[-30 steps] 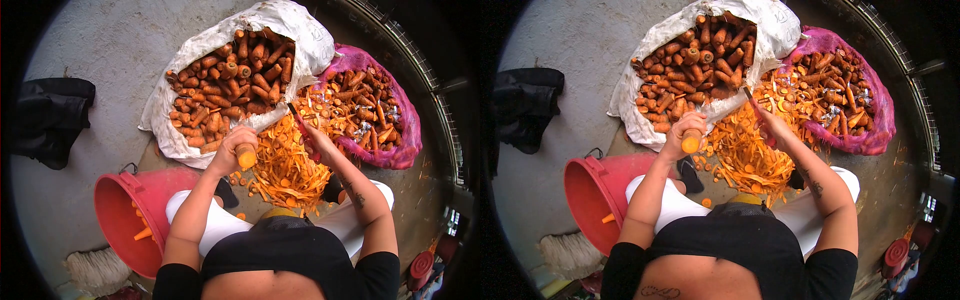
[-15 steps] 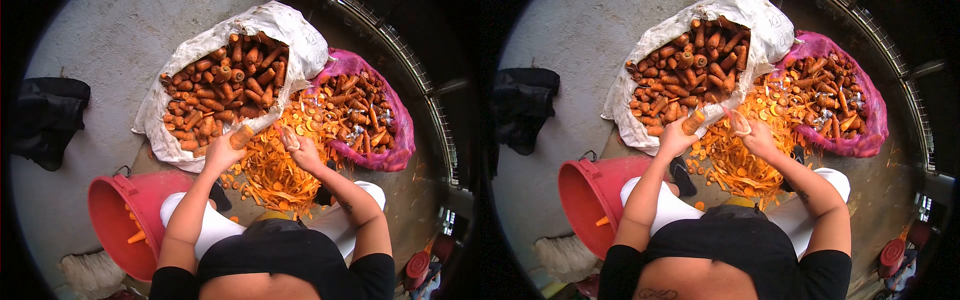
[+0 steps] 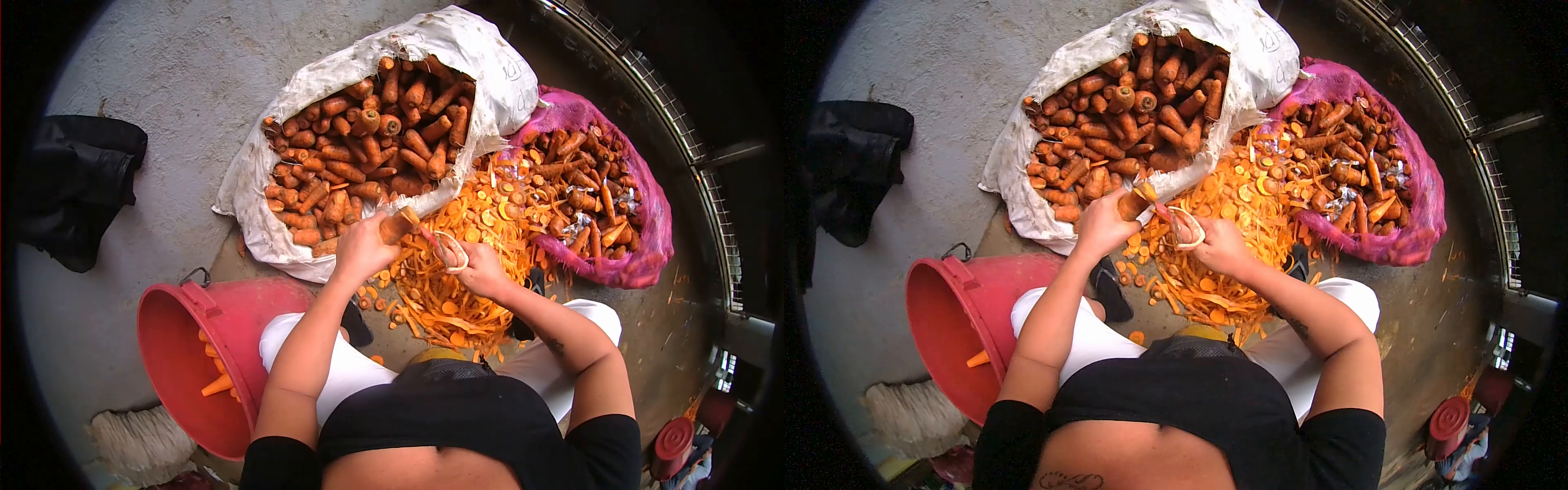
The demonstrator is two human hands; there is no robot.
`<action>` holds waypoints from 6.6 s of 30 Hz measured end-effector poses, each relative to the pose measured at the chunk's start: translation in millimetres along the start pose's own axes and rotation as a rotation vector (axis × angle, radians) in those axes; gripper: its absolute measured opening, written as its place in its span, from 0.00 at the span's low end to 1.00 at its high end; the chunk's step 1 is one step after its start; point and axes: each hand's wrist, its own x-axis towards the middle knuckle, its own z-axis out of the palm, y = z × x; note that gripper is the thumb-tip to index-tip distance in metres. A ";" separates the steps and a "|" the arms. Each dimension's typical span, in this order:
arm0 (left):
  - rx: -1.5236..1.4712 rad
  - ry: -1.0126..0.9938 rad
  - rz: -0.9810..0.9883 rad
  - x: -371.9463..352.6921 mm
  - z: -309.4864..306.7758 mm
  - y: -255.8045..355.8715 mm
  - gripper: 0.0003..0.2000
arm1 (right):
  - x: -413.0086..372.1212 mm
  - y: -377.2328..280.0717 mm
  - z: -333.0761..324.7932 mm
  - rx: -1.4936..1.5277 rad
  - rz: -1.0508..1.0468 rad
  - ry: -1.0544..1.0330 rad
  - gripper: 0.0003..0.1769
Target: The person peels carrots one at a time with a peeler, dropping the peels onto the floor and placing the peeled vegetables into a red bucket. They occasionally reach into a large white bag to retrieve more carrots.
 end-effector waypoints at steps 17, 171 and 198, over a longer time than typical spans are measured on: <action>0.083 0.180 0.089 -5.2 8.5 7.0 0.18 | 0.0 -1.7 5.7 -0.183 0.081 0.081 0.26; -1.580 -0.568 -0.529 -47.8 52.4 5.8 0.19 | 12.5 -43.5 -50.4 -0.448 -0.369 0.302 0.18; -1.502 -0.814 -0.438 -67.0 30.4 32.9 0.20 | 27.6 -7.5 -58.4 -0.654 -0.273 0.450 0.19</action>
